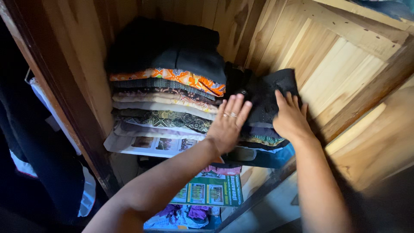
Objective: The person folds several shirts on a bed, including a black shirt, a grey shirt, and a blue patterned shirt. They then place the folded shirts into a wooden wardrobe.
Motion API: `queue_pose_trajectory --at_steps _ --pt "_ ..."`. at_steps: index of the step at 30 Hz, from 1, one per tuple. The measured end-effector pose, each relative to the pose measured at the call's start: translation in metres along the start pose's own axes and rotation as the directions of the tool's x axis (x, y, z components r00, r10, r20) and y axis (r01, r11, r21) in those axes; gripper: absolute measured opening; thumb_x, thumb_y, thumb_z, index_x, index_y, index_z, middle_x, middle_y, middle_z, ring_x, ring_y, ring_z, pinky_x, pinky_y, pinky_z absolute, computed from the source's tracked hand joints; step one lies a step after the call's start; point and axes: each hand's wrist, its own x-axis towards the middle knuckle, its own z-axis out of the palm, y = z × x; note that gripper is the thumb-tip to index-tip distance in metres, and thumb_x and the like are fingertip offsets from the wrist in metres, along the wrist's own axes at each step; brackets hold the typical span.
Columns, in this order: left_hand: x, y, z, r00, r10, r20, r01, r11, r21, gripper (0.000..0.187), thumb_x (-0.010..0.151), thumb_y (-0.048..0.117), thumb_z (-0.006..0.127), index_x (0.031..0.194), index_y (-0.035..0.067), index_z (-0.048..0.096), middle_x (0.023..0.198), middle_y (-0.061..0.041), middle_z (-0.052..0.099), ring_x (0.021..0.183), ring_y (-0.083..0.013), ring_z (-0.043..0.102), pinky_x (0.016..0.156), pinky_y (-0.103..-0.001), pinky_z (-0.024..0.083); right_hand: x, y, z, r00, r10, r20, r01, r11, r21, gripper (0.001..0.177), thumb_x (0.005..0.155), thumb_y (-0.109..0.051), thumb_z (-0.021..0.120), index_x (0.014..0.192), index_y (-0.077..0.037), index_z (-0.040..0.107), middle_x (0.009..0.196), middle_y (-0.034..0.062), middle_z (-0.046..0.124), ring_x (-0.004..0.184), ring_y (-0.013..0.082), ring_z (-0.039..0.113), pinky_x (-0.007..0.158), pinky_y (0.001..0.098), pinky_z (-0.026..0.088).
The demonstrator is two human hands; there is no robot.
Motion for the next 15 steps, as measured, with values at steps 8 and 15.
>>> queue_pose_trajectory --at_steps 8,15 --pt "0.02 -0.009 0.013 0.982 0.153 -0.109 -0.142 0.985 0.102 0.104 0.088 0.054 0.066 0.165 0.018 0.006 0.171 -0.013 0.015 0.158 -0.0314 0.016 0.125 -0.058 0.011 0.011 -0.038 0.009 0.961 0.235 0.149 -0.248 0.966 0.077 0.076 0.098 -0.067 0.032 0.16 -0.023 0.029 0.166 0.0121 0.028 0.153 0.0364 0.022 0.123 0.0594 0.009" --pt "0.035 -0.009 0.003 1.0 -0.018 0.021 0.026 0.886 -0.464 0.095 0.098 0.06 0.047 0.163 0.008 0.002 0.168 -0.024 0.013 0.155 -0.0411 0.017 0.124 -0.055 0.012 0.032 -0.023 0.006 0.936 0.264 0.234 -0.306 0.937 0.169 0.072 0.1 -0.062 0.033 0.161 -0.023 0.026 0.166 0.018 0.019 0.152 0.042 0.013 0.121 0.0579 0.01"
